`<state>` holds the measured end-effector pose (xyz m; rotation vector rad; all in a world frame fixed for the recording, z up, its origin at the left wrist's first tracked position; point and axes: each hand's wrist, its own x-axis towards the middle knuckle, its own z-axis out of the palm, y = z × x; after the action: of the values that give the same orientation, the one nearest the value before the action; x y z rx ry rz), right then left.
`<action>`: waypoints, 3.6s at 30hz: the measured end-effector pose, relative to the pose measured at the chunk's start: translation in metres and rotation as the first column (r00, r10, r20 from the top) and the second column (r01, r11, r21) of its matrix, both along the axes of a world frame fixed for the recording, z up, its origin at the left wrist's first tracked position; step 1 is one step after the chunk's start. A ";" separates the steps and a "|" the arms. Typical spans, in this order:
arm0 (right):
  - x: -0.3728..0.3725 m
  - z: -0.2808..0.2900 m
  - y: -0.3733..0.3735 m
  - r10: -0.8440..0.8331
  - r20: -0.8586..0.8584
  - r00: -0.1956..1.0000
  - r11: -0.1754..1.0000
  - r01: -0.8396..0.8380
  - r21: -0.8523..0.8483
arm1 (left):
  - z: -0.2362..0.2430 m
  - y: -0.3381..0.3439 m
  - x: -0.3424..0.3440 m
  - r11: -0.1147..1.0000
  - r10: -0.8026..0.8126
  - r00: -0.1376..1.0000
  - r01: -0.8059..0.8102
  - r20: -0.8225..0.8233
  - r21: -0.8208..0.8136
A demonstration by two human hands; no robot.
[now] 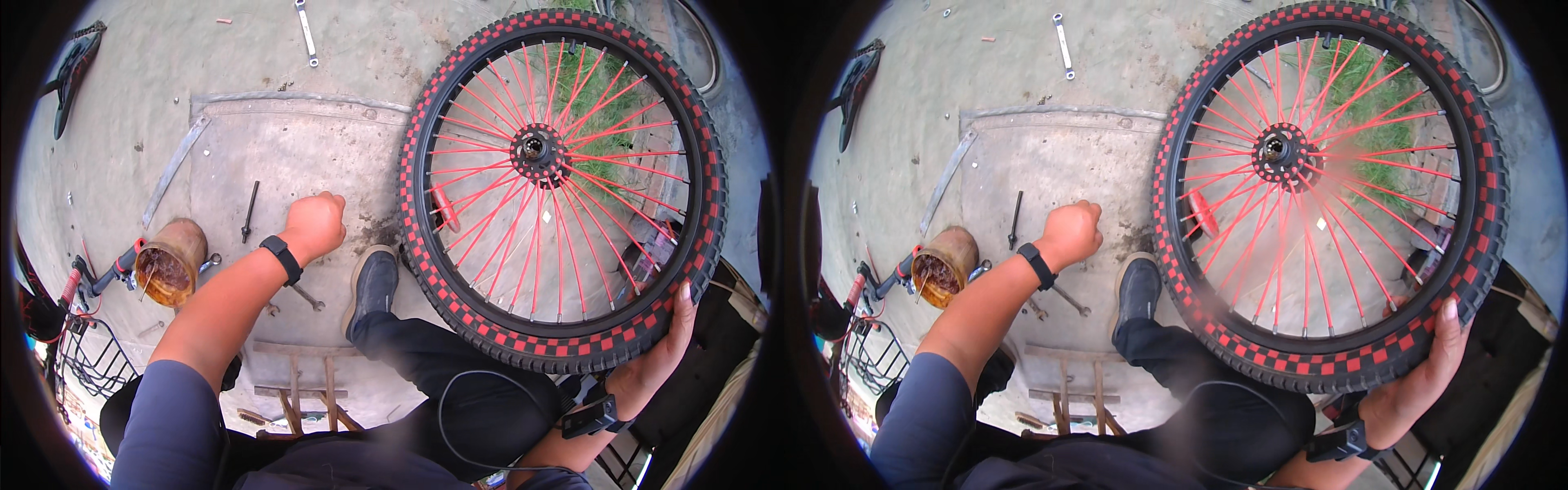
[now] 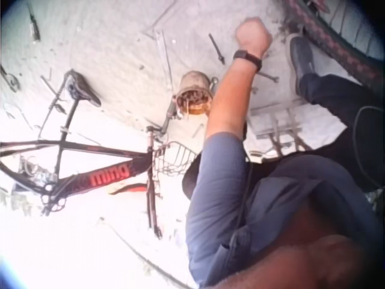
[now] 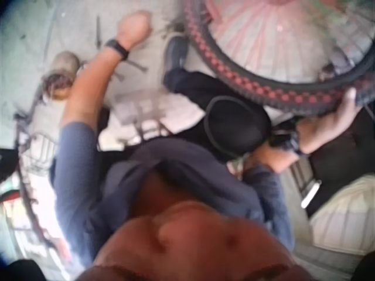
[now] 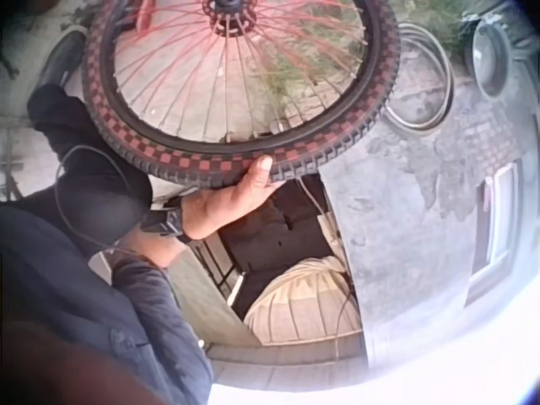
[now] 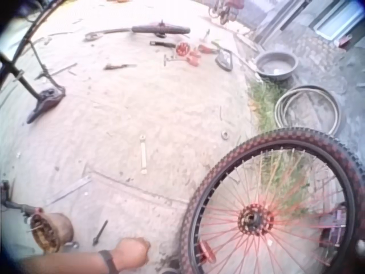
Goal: The person assembles a bicycle wheel hub by inserting a metal axle and securing it with washers and nuts. They then apply grease to the hub and spokes using a small stick, rotating the wheel to distribute the lubricant.
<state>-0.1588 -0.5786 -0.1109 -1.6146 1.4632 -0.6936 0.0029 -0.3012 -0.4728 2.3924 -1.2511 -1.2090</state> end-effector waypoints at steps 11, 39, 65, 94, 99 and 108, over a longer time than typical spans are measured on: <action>-0.040 -0.017 0.000 0.150 -0.075 0.986 0.987 -0.154 -0.055 | 0.124 -0.133 0.013 0.573 0.289 0.336 -0.811 -0.896 -0.120; -0.048 -0.027 0.011 0.154 -0.054 0.987 0.985 -0.158 -0.063 | 0.126 -0.191 -0.018 0.485 0.277 0.465 -0.823 -0.841 -0.296; -0.050 -0.030 0.006 0.156 -0.009 0.988 0.982 -0.156 -0.105 | 0.120 -0.163 -0.027 0.399 0.303 0.908 -0.395 -0.288 -0.827; -0.039 -0.024 0.015 0.087 0.074 0.994 0.996 -0.086 -0.013 | 0.101 0.002 -0.073 0.791 0.359 0.881 -0.462 -0.308 -0.401; -0.034 -0.022 0.021 0.090 0.067 0.994 0.996 -0.089 -0.020 | 0.133 -0.078 -0.041 0.722 0.265 0.890 -0.438 -0.370 -0.536; -0.026 -0.023 0.027 0.074 0.043 0.996 0.996 -0.072 -0.058 | 0.134 -0.134 -0.041 0.664 0.227 0.918 -0.389 -0.324 -0.638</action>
<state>-0.1848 -0.5515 -0.1339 -1.6763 1.3565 -0.7308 -0.0377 -0.4350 -0.3389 1.7487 -0.9345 -0.6868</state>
